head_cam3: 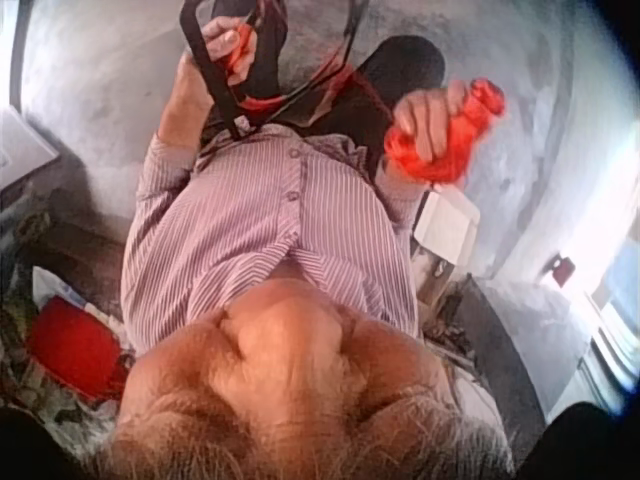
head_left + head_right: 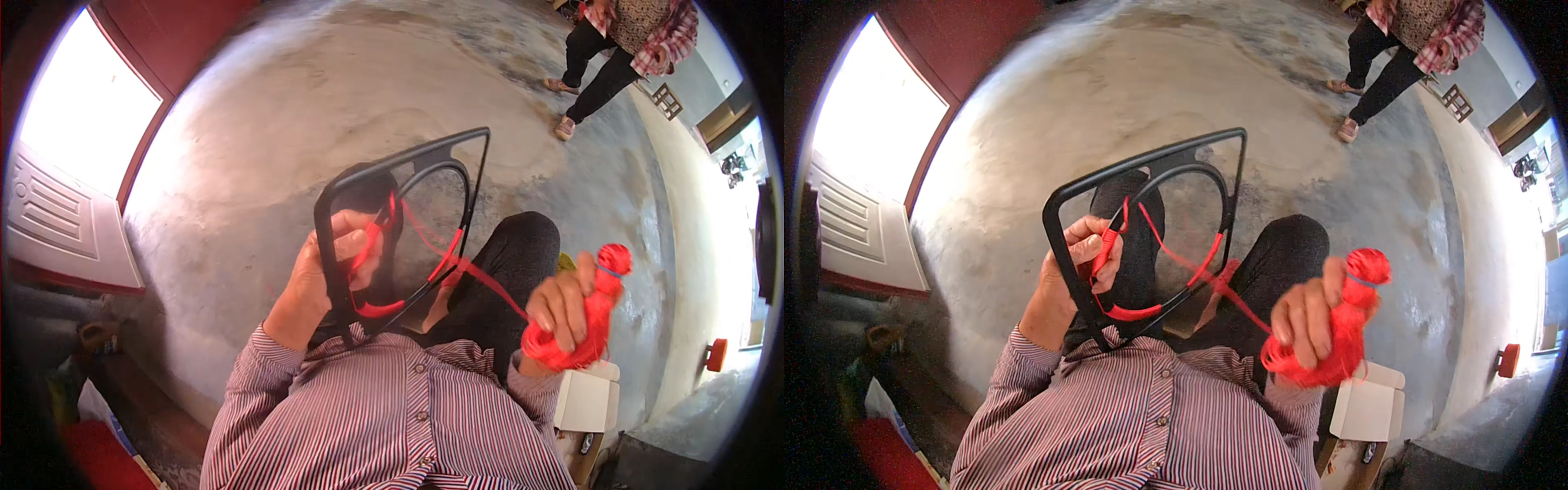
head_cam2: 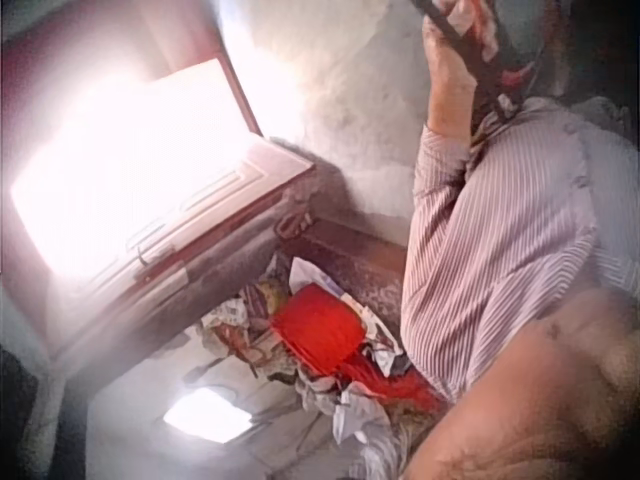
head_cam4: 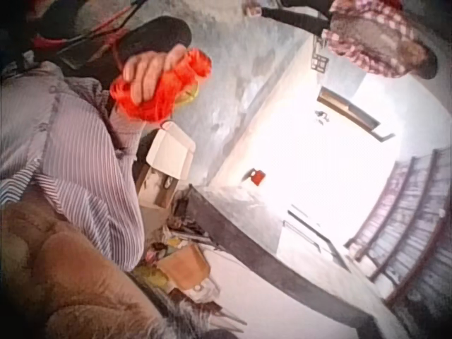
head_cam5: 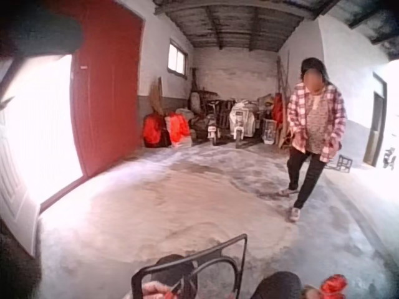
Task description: Winding red synthetic string or fiber onto a black circular frame.
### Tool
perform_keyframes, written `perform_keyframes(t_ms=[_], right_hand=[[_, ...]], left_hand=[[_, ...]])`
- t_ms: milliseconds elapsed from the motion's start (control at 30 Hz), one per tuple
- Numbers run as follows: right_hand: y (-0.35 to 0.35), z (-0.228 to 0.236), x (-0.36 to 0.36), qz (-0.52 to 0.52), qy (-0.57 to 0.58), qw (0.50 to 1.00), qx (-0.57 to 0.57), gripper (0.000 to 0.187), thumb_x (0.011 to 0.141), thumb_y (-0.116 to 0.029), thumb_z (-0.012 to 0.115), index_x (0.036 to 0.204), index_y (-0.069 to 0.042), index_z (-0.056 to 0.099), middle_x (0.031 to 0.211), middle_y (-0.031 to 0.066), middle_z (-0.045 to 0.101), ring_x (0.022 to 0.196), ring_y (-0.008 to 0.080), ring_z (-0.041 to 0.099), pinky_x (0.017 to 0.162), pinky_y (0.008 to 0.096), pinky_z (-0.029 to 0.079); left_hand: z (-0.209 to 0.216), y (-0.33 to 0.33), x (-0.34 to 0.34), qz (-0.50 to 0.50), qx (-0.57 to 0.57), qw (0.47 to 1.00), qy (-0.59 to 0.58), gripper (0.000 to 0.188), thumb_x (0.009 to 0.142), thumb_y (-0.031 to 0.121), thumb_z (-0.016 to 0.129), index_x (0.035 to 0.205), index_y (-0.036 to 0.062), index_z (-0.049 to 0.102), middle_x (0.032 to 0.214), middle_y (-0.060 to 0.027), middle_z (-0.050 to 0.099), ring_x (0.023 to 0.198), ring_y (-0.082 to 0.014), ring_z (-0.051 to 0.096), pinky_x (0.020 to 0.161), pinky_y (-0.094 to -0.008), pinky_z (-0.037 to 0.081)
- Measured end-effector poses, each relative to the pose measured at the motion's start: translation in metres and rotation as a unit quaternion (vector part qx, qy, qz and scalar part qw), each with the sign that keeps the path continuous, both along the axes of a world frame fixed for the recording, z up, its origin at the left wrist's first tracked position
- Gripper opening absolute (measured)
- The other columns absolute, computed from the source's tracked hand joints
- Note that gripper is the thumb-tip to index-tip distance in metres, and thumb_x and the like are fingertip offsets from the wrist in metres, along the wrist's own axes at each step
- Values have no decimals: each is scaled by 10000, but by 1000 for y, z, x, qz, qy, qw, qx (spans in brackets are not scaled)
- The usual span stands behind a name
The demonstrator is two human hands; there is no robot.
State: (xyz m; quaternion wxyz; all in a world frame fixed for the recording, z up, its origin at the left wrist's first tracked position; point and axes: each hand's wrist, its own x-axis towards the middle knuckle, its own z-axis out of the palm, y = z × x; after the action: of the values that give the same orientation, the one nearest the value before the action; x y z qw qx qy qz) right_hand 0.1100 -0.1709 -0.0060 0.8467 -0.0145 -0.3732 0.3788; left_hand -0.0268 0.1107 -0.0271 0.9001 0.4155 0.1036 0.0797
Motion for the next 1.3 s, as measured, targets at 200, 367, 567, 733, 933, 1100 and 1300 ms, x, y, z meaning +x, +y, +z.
perform_keyframes(t_ms=[200,367,567,733,933,1100,1300], right_hand=[[-30,12,-23,-57,-58,995,-66,431,963,-499,364,1003,-69,365,526,70,542,394,189,526,546,344,455],[-42,7,-44,-125,16,984,-130,436,956,-496,388,1022,-65,373,578,72,561,381,160,463,497,333,410],[-41,-62,-3,-200,211,923,-253,427,930,-413,489,1116,-30,513,810,85,620,654,182,589,573,346,461],[36,-4,-33,-211,66,885,-411,451,842,-92,595,1273,-24,480,1130,84,590,981,172,593,849,320,480],[100,20,-41,-436,-376,635,-516,277,800,-216,696,941,-23,556,855,85,626,790,167,623,701,301,497],[78,-29,-23,-163,-41,879,-446,285,834,-176,655,1053,-4,595,931,40,637,870,178,610,838,300,460],[102,-38,-43,35,26,943,-329,404,855,-219,606,1188,-2,530,1223,113,556,1125,230,539,999,393,401]], left_hand=[[8,10,-3,38,41,998,-14,503,848,231,661,1264,67,430,785,-100,571,443,-124,477,357,-225,327],[-6,19,-11,31,32,999,-30,484,846,218,668,1235,78,417,787,-112,575,428,-131,487,349,-245,328],[9,6,-6,58,78,995,3,319,852,197,660,1070,15,516,797,-122,575,536,-148,547,408,-247,395],[11,-9,4,12,69,997,-24,344,901,297,572,1037,-17,539,829,-139,586,589,-153,568,431,-239,406],[-13,-45,0,49,63,996,49,186,851,163,591,964,19,623,774,13,590,651,-83,542,576,-215,429],[-17,-25,-7,-51,-84,995,29,263,778,39,574,1034,0,622,961,-76,648,910,-184,625,836,-323,501],[-4,-54,-3,-81,-91,993,-12,512,829,264,606,1241,-21,496,1260,-150,540,1132,-254,545,951,-397,450]])
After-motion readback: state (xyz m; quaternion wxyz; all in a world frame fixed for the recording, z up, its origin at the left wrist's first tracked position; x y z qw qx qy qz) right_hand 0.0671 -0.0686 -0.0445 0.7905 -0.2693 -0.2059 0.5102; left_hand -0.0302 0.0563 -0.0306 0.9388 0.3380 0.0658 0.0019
